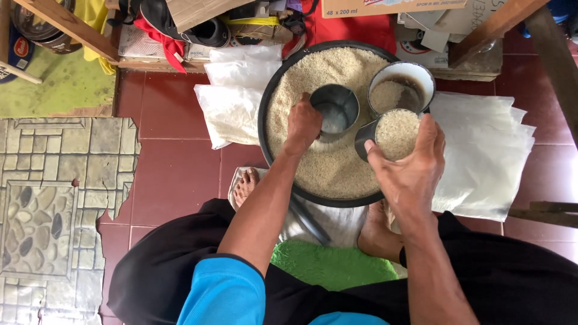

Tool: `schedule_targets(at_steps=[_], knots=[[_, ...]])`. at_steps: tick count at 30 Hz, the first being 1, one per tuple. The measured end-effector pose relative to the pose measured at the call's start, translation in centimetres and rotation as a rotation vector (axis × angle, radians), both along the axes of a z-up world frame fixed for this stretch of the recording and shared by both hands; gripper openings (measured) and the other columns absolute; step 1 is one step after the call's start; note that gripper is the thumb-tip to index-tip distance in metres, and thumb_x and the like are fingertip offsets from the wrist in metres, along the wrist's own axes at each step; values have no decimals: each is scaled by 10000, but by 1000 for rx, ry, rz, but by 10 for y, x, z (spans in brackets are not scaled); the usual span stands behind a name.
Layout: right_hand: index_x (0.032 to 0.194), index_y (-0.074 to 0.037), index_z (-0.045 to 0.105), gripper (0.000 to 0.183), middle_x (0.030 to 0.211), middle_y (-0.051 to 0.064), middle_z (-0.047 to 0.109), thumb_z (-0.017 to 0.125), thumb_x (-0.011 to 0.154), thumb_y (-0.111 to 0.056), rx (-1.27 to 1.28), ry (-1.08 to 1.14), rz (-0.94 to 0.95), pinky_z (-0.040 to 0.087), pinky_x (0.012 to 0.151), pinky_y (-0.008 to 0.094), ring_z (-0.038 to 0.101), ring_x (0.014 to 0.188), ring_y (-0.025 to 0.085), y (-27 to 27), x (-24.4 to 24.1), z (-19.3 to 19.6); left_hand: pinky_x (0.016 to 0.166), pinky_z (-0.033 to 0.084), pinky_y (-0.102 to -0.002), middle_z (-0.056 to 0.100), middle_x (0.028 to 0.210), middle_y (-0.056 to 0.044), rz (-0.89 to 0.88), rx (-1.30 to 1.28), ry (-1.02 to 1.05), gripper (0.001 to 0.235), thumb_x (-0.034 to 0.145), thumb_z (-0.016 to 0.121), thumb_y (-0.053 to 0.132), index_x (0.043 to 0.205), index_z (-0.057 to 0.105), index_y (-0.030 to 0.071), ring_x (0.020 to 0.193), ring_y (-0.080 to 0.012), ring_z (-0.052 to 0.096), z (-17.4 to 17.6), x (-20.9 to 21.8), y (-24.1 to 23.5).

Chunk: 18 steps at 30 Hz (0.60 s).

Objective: Scooping grain from a large basin into plastic bags and measuring cups, then leveling the grain for portioning.

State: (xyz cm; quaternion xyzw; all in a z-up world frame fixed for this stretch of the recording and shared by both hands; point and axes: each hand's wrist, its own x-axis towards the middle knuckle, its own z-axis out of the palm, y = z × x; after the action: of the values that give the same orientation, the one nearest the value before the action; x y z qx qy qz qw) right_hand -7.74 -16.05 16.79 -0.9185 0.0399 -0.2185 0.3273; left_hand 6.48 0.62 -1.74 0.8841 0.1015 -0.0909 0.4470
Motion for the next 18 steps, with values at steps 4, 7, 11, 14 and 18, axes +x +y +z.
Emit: schedule_targets(at_steps=[4,7,11,14,18], knots=[[1465,151,424,881,1329,373,517,928,810,-154,42,93,-34,504,994,687,562,1249,524,-2,-4,3,757,624,-644,696,1039,-334,-17,13,-12,422,873,472,89,1284,571,70,970,-542,710,2,-28,-1],[1436,166,457,864,1297,410,527,932,787,-149,22,50,31,508,954,733,574,1206,571,-7,-4,-8,848,610,-644,683,1128,-323,-57,68,-20,437,890,510,75,1325,535,49,1056,-526,693,-7,-31,1],[1376,154,515,836,1250,416,542,967,736,-138,18,-68,126,499,878,773,576,1163,628,-13,1,-18,959,554,-682,603,1280,-327,-51,14,82,590,905,555,221,1443,417,21,1197,-547,609,36,-36,10],[1352,149,533,809,1233,415,542,968,720,-109,25,-120,165,485,864,785,572,1144,654,-15,4,-19,828,582,-620,580,1173,-272,72,32,-161,500,927,616,245,1326,481,-26,1058,-520,649,81,-51,10],[1404,115,488,821,1279,410,512,943,778,-162,65,-55,197,522,856,743,592,1152,625,-15,2,-6,877,531,-557,618,1143,-256,70,-268,-239,469,979,507,345,1248,620,-22,1064,-483,653,150,-88,-9]])
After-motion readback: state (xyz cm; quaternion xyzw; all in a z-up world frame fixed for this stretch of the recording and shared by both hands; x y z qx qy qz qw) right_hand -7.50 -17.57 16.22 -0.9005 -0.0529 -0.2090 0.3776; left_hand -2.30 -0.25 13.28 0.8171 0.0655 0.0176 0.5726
